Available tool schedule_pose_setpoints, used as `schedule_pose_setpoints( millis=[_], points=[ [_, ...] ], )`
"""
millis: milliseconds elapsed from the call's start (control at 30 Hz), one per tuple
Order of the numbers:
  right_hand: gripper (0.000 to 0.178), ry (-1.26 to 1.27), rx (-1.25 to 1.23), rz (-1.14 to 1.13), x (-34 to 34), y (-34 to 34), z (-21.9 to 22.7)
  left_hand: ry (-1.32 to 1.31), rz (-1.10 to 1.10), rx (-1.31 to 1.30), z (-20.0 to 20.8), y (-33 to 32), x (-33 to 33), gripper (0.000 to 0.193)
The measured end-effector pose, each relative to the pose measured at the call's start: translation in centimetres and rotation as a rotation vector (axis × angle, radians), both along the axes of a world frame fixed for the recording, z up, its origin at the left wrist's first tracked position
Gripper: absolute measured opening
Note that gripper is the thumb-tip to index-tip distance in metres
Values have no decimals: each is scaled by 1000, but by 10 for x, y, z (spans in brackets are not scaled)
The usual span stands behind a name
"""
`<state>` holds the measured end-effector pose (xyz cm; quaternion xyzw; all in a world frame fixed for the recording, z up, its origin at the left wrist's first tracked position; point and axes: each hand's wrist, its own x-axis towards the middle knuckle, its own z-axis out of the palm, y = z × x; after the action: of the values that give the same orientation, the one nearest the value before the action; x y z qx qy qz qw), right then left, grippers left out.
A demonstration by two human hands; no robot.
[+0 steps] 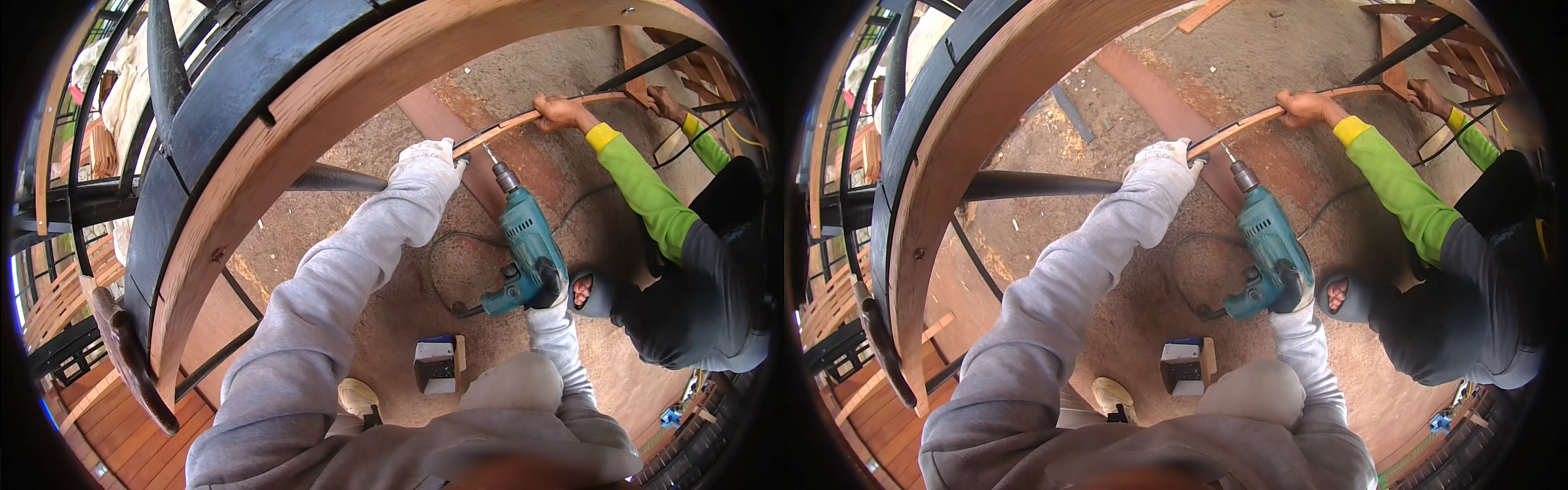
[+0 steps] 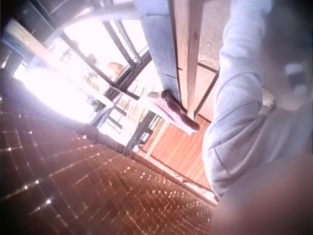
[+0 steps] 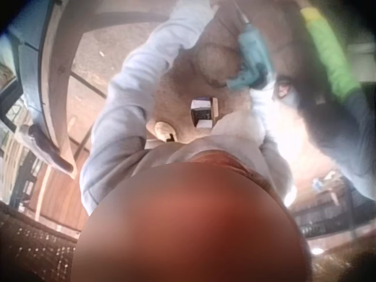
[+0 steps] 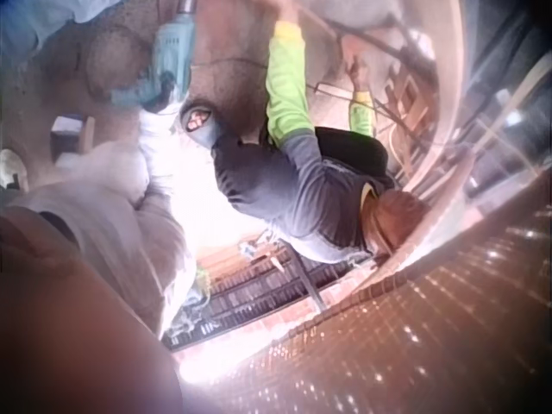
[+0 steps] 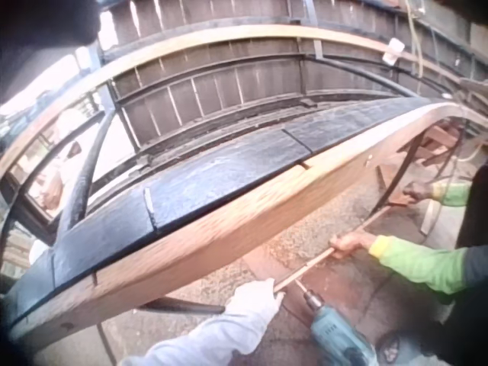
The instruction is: The person uses a corded drill to drive screws into a curved wooden strip held in place by a coworker. The person repeatedly picks up screws, aligns the drill, and fastens the strip to a metal frame.
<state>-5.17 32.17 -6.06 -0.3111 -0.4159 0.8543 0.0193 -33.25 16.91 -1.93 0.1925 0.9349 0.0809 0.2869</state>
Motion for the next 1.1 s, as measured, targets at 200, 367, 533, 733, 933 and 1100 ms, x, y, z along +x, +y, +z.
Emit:
schedule_pose_setpoints(
  millis=[200, 367, 533, 733, 933, 1100],
  points=[
    [63, 32, 92, -33, -9, -8, 14, 37, 9, -19, -1, 3, 2, 40],
    [53, 35, 175, -34, -10, -7, 12, 37, 2, -19, -1, 3, 1, 48],
    [60, 119, 39, -13, -9, -3, 0, 40, -21, -35, -7, 4, 0, 47],
    [68, 93, 46, -10, -11, -5, 2, 67, -4, -16, -10, 3, 2, 45],
    [72, 49, 190, -10, -1, 5, -17, 98, -8, 22, -4, 3, 5, 41],
    [74, 85, 178, 1, 1, 1, -15, 129, -22, 64, -5, 1, 6, 40]
  ],
)
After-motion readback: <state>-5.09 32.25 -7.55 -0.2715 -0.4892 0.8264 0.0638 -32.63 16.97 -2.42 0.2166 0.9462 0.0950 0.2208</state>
